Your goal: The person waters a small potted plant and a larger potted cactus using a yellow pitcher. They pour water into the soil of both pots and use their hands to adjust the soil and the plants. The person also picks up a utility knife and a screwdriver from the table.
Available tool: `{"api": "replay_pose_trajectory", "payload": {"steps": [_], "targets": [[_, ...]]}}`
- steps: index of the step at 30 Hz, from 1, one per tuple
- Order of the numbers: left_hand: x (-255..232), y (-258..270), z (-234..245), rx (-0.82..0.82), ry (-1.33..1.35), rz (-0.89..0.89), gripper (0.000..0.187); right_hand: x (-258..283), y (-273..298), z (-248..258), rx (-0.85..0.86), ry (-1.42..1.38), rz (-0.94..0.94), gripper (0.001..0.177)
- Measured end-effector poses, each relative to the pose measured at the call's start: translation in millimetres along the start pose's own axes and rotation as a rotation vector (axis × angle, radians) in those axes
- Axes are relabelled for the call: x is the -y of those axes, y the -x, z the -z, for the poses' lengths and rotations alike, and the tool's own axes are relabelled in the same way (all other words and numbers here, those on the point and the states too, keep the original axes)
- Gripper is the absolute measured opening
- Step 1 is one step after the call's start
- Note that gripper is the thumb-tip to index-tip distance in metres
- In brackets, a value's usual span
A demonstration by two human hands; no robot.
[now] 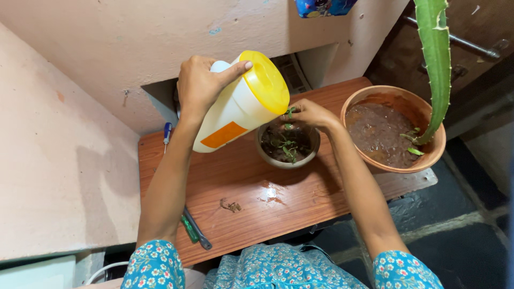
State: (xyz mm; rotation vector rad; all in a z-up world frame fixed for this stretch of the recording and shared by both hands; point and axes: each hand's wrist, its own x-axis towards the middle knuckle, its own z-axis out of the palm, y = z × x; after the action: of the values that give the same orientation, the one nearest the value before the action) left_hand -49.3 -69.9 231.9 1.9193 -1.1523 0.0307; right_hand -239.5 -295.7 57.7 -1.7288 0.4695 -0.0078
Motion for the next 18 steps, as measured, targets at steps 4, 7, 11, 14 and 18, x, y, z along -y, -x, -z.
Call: {"api": "replay_pose_trajectory", "payload": {"steps": [4,7,11,14,18], "targets": [[-1,1,0,0.02,0.001,0.019,0.059,-8,-6,4,0.011,-0.006,0.01,0.024],[-2,3,0,0.014,0.023,-0.009,0.056,-20,-18,6,0.015,0.005,0.059,0.024],[-5,3,-5,0.006,0.043,-0.009,0.056,-18,-19,7,0.042,0.018,0.08,0.023],[-5,3,-6,0.009,0.044,0.008,0.057,-8,-13,1,0.023,0.035,0.061,0.022],[-3,4,-5,0.013,0.016,-0.003,0.058,-9,-10,1,0.028,-0.047,0.035,0.022]]}}
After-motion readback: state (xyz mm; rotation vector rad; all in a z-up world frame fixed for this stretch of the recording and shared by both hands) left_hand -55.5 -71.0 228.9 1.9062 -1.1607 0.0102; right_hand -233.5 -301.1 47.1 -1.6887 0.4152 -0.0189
